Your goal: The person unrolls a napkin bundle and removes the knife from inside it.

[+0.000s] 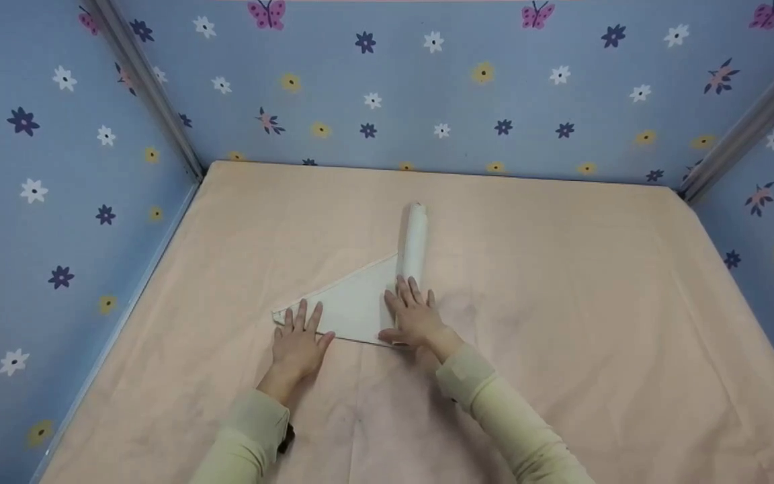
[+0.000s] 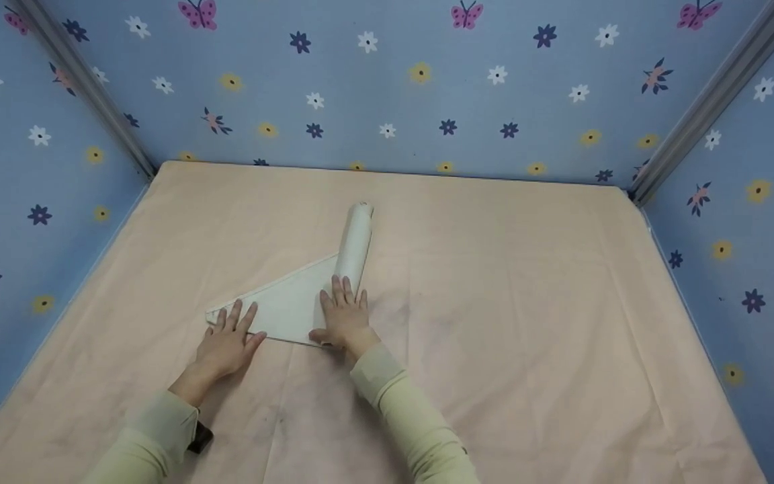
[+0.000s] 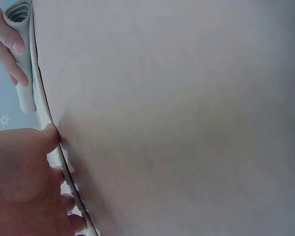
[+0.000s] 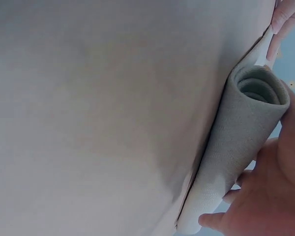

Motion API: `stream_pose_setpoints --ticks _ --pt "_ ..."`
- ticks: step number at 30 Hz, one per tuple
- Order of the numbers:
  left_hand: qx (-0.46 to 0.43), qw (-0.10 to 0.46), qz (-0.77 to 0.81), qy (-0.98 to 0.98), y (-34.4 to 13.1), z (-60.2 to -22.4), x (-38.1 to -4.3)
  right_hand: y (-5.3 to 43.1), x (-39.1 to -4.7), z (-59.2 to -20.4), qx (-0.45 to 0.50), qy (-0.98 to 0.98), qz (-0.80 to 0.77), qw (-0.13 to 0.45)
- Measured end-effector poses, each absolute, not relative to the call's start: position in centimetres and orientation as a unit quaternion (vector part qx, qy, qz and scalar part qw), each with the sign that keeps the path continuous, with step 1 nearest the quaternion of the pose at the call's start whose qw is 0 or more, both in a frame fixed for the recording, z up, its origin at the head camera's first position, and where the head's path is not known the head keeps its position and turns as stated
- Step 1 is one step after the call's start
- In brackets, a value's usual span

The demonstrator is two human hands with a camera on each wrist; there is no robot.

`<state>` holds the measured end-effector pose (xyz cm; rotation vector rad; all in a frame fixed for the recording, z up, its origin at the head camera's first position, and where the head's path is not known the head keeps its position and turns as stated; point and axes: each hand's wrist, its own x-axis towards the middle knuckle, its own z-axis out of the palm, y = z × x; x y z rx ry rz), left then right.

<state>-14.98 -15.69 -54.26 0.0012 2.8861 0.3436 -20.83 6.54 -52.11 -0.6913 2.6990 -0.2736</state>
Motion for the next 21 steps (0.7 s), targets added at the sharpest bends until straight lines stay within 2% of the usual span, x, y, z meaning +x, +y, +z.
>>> stream_pose_setpoints --ticks 21 --pt "0.01 0.108 0.101 0.989 -15.7 -54.5 -15.1 9.1 -20.7 -51.8 -0.259 0.945 -0.106 0.167"
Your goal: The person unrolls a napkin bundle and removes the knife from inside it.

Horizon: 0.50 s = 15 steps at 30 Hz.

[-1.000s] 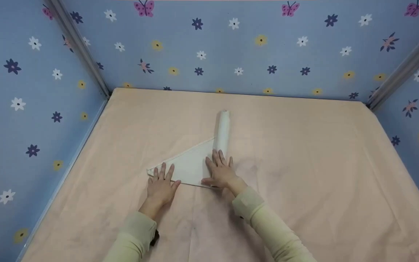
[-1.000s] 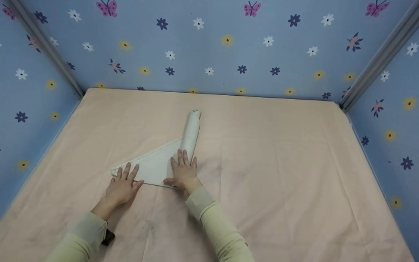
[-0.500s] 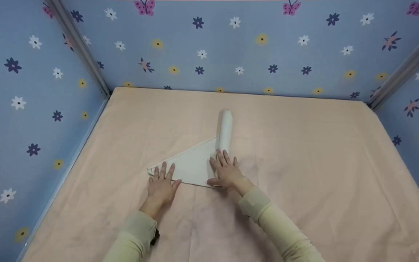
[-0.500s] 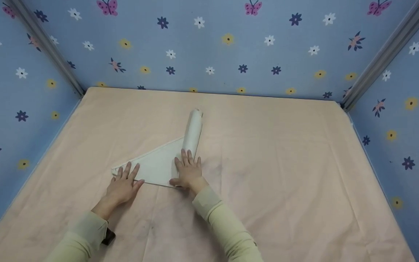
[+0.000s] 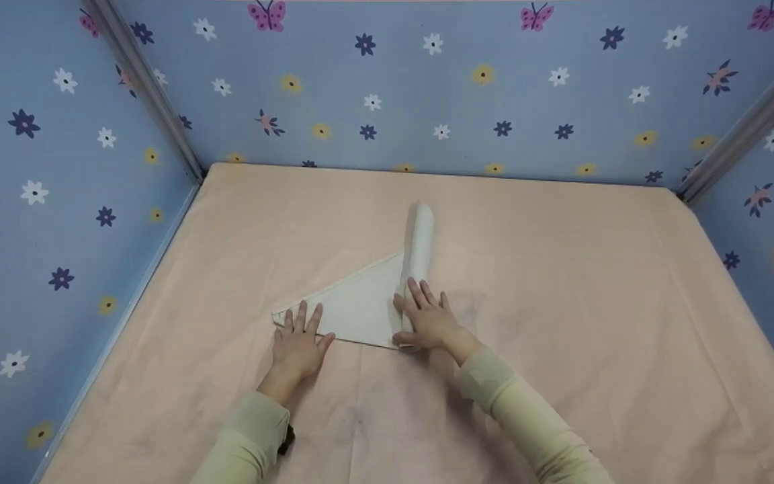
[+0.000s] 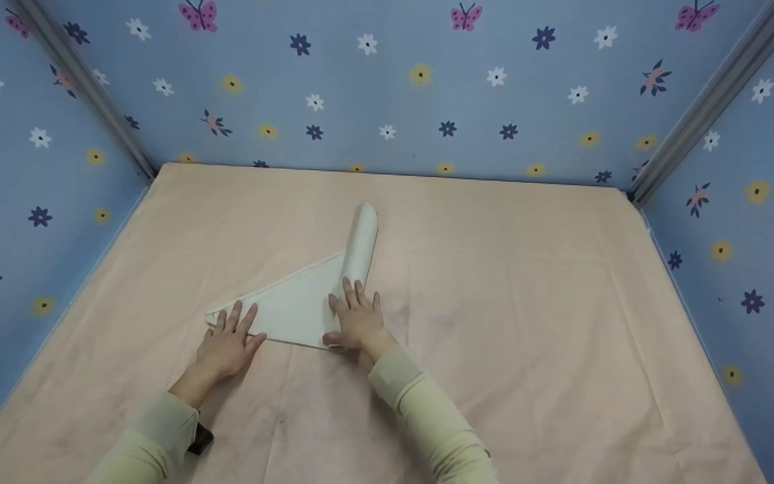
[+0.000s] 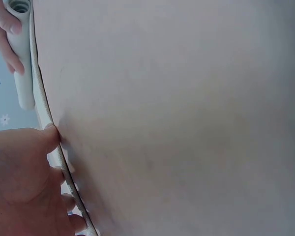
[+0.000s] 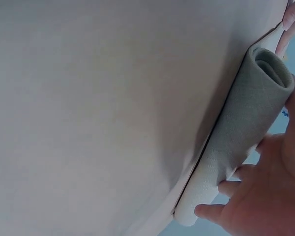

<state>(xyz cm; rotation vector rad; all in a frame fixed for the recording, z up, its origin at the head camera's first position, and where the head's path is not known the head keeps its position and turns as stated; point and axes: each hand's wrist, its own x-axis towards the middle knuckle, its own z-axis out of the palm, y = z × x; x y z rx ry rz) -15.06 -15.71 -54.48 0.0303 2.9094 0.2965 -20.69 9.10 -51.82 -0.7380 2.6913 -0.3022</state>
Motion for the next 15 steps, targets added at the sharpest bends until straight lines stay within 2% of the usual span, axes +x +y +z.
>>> stream_pose_setpoints --ticks 15 --pt "0.009 0.108 0.101 0.989 -15.7 -54.4 -15.1 11.2 -20.7 -51.8 -0.265 0.94 -0.137 0.168"
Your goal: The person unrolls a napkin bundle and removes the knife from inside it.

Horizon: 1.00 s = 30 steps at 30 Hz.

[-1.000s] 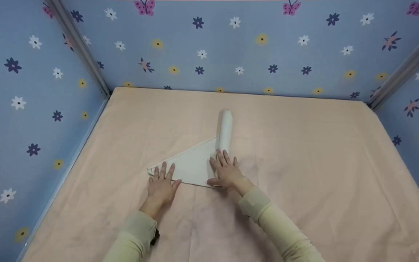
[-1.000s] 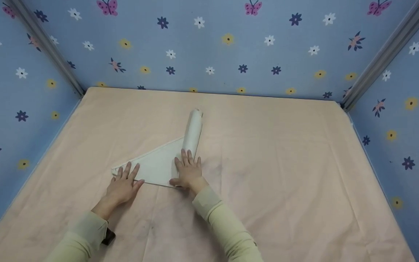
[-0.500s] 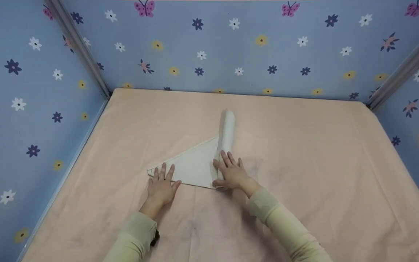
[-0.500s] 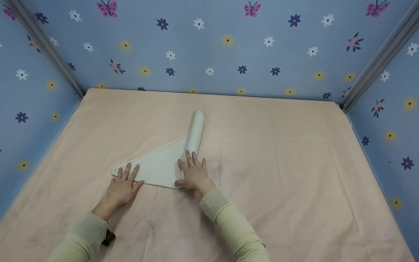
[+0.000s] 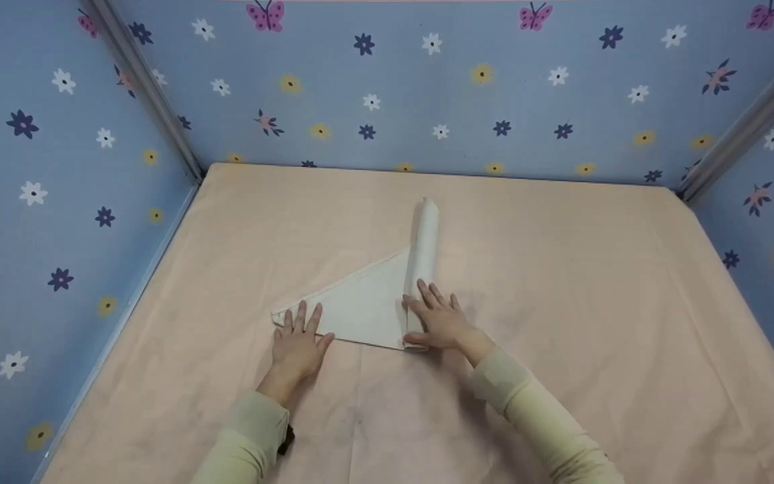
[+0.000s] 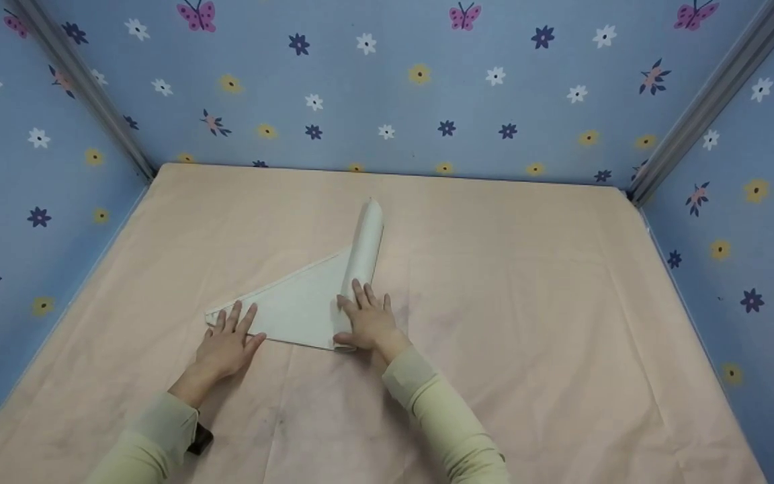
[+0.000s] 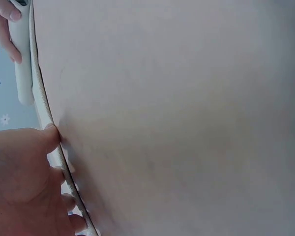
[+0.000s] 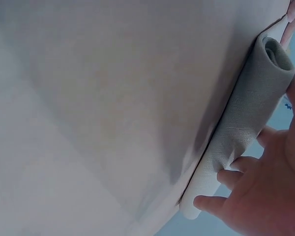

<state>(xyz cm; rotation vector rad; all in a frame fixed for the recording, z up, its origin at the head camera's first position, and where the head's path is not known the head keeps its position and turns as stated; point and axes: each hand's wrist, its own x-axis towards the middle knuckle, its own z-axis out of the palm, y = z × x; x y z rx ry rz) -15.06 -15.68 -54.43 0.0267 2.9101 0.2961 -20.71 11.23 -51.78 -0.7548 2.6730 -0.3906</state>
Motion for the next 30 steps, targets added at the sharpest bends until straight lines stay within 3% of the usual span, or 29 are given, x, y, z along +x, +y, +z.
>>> stream_pose_setpoints --ticks 30 --pt "0.002 0.11 0.111 0.988 -15.6 -54.4 -15.0 13.5 -20.3 -51.7 -0.262 0.942 -0.145 0.153"
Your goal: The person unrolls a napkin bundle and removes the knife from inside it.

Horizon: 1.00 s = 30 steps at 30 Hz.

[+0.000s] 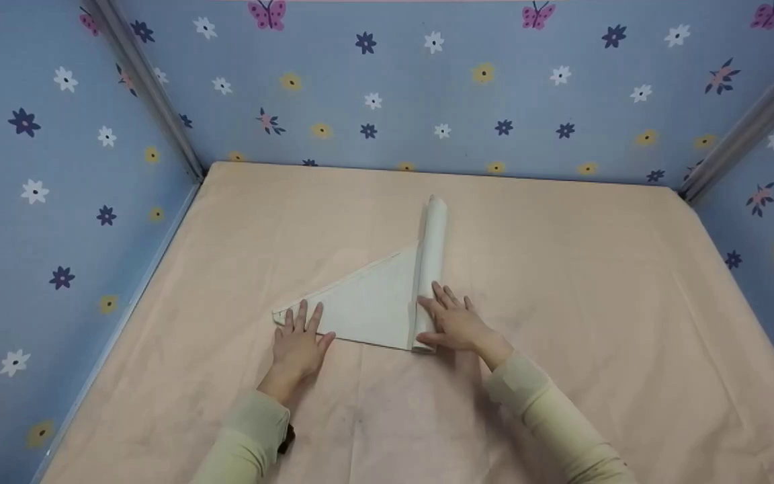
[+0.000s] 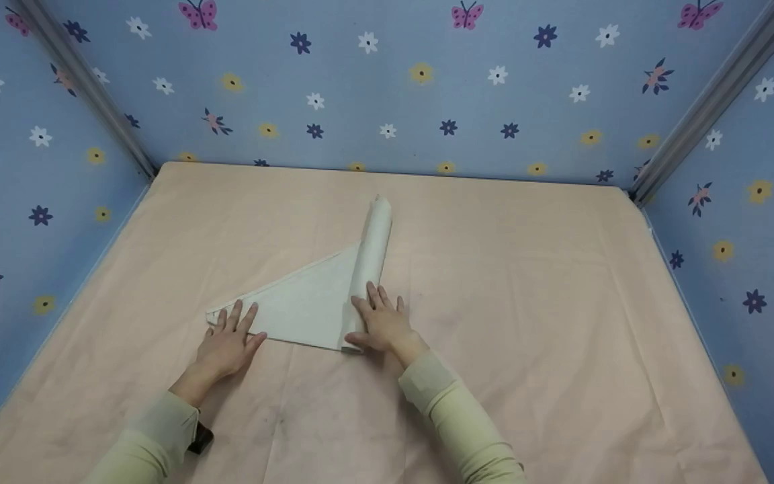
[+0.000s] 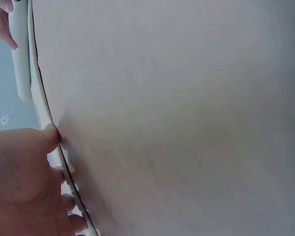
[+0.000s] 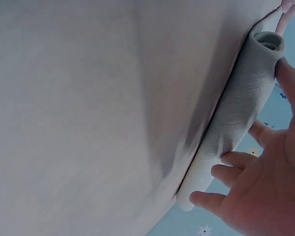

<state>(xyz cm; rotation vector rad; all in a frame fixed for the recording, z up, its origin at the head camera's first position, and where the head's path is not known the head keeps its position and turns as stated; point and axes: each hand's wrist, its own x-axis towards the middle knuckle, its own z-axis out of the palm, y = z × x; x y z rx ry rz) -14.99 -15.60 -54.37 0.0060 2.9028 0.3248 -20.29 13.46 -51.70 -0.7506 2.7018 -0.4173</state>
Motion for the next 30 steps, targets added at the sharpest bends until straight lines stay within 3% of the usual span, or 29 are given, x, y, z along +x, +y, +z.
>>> stream_pose_setpoints --ticks 30 --pt "0.002 0.111 0.11 0.988 -15.6 -54.4 -15.1 15.4 -20.3 -52.1 -0.301 0.924 -0.199 0.124"
